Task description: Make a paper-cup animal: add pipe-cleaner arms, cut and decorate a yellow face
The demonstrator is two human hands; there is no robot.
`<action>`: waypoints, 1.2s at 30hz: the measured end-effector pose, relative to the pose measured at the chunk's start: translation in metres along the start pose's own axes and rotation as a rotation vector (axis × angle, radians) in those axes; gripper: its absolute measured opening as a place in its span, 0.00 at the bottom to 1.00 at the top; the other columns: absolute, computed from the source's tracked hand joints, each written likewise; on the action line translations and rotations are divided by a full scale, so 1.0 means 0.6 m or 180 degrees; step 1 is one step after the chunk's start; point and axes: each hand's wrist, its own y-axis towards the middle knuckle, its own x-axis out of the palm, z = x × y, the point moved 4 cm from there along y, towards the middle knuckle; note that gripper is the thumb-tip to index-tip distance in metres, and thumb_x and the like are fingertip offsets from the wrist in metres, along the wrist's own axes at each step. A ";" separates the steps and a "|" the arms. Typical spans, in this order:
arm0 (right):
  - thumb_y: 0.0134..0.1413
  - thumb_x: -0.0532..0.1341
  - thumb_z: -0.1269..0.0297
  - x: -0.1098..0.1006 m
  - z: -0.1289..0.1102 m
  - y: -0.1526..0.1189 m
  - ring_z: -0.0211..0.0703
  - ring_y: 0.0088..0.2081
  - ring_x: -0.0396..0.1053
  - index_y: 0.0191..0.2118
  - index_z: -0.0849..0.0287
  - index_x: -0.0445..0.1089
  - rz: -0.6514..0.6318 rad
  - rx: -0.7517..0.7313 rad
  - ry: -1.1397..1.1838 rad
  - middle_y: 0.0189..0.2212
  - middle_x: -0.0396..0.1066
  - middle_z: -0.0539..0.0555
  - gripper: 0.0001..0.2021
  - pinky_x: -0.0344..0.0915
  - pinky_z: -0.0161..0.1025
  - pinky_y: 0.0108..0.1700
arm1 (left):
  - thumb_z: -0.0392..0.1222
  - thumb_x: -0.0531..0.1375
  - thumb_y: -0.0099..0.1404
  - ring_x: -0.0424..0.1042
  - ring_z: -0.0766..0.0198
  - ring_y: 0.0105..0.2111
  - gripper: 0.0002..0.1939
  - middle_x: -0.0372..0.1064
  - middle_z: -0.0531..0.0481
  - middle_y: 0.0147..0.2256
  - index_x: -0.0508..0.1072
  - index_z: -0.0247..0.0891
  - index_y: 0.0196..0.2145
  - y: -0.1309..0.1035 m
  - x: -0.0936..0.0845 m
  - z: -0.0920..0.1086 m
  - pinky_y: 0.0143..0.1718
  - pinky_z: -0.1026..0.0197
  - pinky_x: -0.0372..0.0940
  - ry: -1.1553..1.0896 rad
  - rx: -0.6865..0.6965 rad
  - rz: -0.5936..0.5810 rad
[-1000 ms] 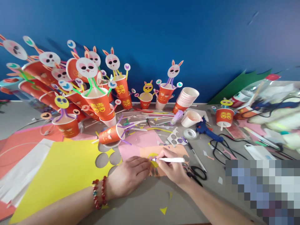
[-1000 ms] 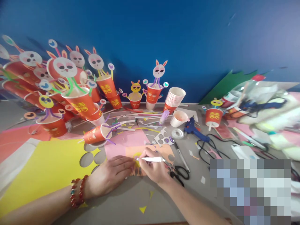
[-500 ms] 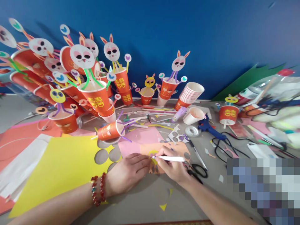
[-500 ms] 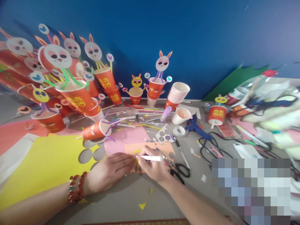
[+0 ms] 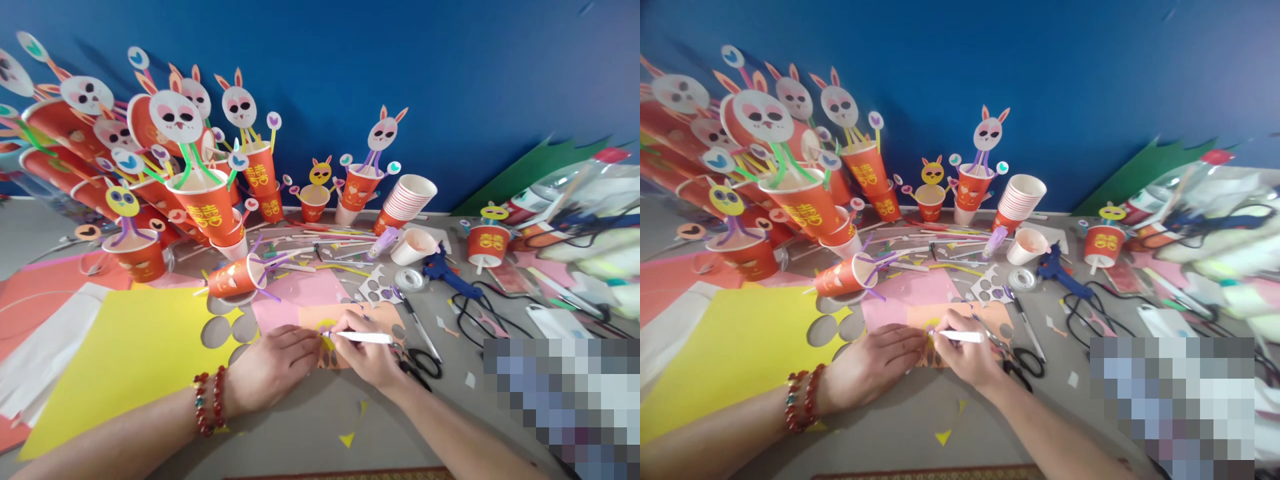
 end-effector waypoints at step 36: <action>0.58 0.56 0.68 0.001 0.002 -0.002 0.36 0.22 0.60 0.28 0.56 0.62 0.0046 -0.0078 -0.0106 0.20 0.63 0.46 0.08 0.55 0.33 0.25 | 0.33 0.52 0.71 0.70 0.55 0.55 0.15 0.71 0.42 0.55 0.70 0.32 0.52 0.002 0.000 0.000 0.57 0.51 0.66 0.0117 0.0075 0.0044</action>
